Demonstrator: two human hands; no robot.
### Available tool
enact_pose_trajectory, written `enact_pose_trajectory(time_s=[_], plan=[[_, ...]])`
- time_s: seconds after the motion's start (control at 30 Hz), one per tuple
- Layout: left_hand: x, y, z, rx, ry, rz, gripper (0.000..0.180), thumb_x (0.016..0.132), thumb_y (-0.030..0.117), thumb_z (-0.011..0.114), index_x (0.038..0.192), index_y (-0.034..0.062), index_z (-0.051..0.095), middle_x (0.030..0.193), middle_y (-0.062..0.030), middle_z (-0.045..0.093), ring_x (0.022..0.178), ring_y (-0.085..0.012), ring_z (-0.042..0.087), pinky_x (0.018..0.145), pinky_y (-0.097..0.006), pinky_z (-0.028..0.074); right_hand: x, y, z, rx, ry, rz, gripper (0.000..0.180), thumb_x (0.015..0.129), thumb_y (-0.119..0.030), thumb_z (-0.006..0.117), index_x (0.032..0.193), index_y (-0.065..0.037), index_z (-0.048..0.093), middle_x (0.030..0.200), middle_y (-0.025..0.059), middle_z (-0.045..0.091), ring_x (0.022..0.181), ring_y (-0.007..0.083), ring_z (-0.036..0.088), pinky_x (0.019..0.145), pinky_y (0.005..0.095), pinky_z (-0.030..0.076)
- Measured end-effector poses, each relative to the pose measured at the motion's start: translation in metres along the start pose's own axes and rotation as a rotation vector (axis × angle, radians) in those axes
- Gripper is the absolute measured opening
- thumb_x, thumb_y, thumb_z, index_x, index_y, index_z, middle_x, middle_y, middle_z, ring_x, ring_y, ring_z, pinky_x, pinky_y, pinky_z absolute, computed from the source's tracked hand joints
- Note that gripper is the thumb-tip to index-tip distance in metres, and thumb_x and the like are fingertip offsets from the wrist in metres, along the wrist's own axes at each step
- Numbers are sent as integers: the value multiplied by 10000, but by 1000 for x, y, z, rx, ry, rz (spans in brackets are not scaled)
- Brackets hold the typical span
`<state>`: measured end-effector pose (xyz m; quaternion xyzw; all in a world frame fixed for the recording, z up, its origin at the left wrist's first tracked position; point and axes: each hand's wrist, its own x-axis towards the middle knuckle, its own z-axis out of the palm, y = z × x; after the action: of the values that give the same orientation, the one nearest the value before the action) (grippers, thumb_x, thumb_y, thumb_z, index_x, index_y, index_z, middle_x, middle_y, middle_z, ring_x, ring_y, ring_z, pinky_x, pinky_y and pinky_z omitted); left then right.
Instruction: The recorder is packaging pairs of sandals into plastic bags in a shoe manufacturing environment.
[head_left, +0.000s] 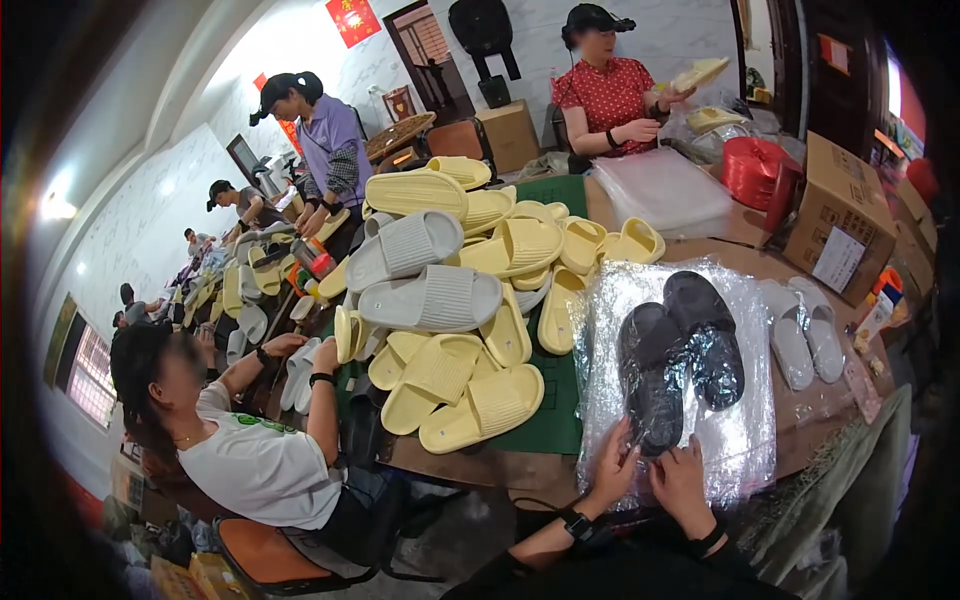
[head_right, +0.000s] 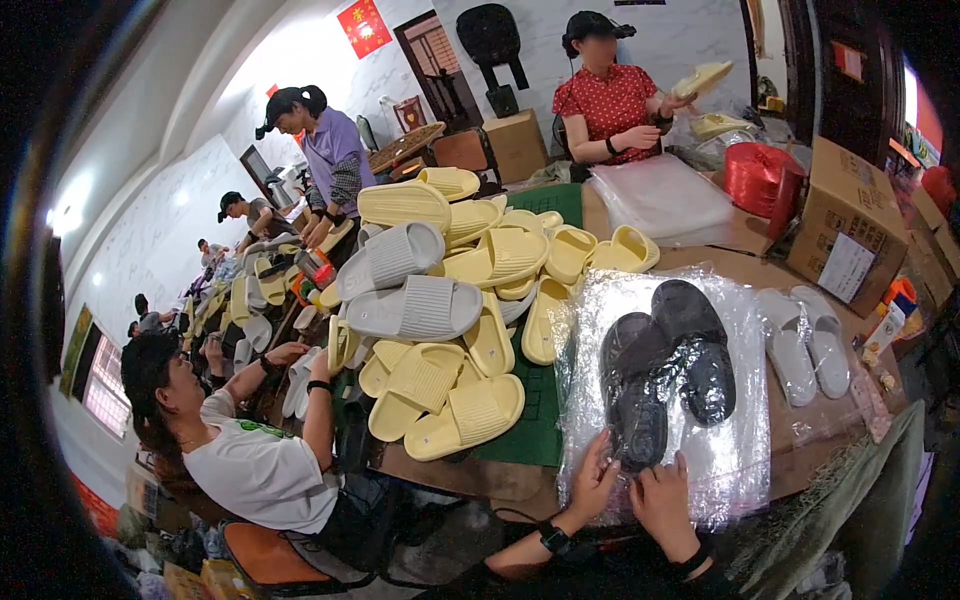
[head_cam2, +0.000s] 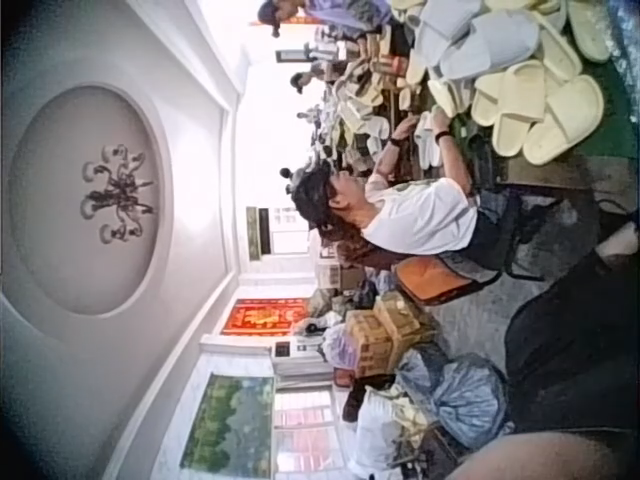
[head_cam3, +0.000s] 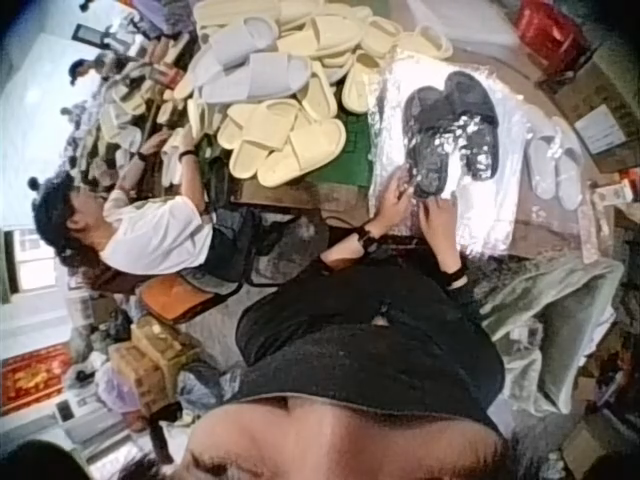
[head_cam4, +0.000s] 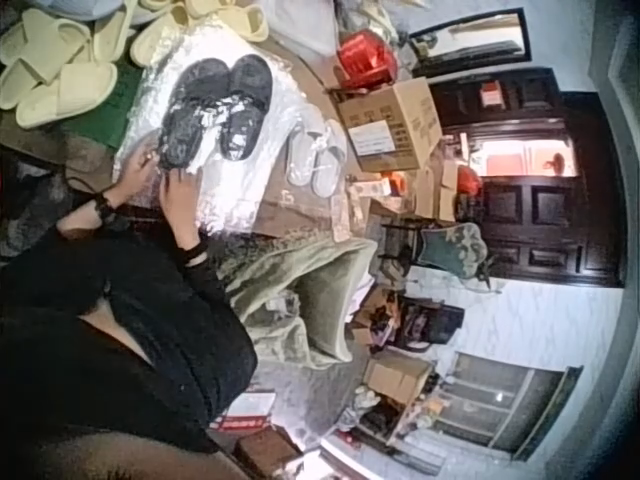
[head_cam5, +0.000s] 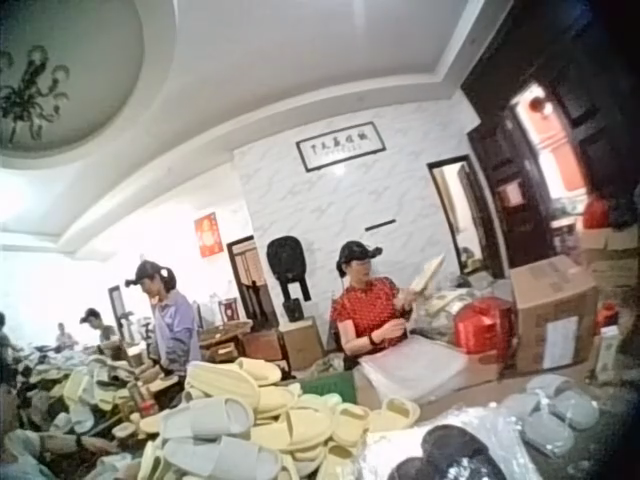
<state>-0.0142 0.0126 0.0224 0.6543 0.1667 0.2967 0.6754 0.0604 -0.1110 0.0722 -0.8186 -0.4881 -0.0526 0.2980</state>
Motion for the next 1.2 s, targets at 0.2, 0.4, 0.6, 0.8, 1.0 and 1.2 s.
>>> enact_pose_trajectory(time_s=[0.2, 0.4, 0.6, 0.8, 1.0, 1.2], plan=[[-2, -10, -3, -9, -8, 32, 614, 884, -22, 509, 1427, 40, 230, 1380, -137, 369, 1148, -169, 474, 901, -263, 419, 0, -4, 0, 0, 3, 2, 161, 758, -120, 630, 891, -41, 585, 735, 123, 514, 749, 305, 537, 1033, 548, 271], [-3, -6, -1, -126, -22, -36, 613, 897, -1, 514, 1432, 44, 219, 1370, -111, 371, 897, -71, 509, 724, -199, 443, 4, -11, -1, -149, -84, 11, 426, 765, -163, 623, 1179, -110, 537, 809, 107, 544, 800, 293, 555, 1023, 562, 264], [-2, -13, -2, -87, -42, -34, 610, 899, -13, 497, 1430, 26, 198, 1322, -125, 410, 1020, -115, 501, 835, -237, 429, 8, -14, 0, -264, -138, 36, 396, 784, -231, 618, 1170, -157, 568, 844, 103, 565, 828, 285, 574, 982, 597, 277], [0, -6, 0, -26, 13, 58, 645, 899, -32, 483, 1444, 42, 145, 1230, -116, 493, 1008, -125, 519, 811, -242, 449, 12, -14, 1, -270, -196, 56, 423, 798, -231, 591, 1212, -161, 539, 840, 107, 563, 814, 292, 580, 966, 591, 295], [-3, -9, -4, 7, -25, 39, 502, 878, -11, 524, 1357, 40, 382, 1243, -132, 527, 1048, -177, 547, 832, -258, 452, 13, -14, 2, -316, -213, 43, 446, 797, -245, 589, 1227, -147, 525, 855, 126, 566, 817, 306, 577, 956, 604, 301], [1, 5, -1, 308, -9, 182, 362, 863, 18, 550, 1222, 64, 568, 1168, -154, 580, 1012, -234, 585, 837, -285, 463, 11, -10, 5, -331, -211, 13, 438, 795, -253, 586, 1198, -91, 527, 823, 122, 582, 769, 308, 591, 956, 602, 294]])
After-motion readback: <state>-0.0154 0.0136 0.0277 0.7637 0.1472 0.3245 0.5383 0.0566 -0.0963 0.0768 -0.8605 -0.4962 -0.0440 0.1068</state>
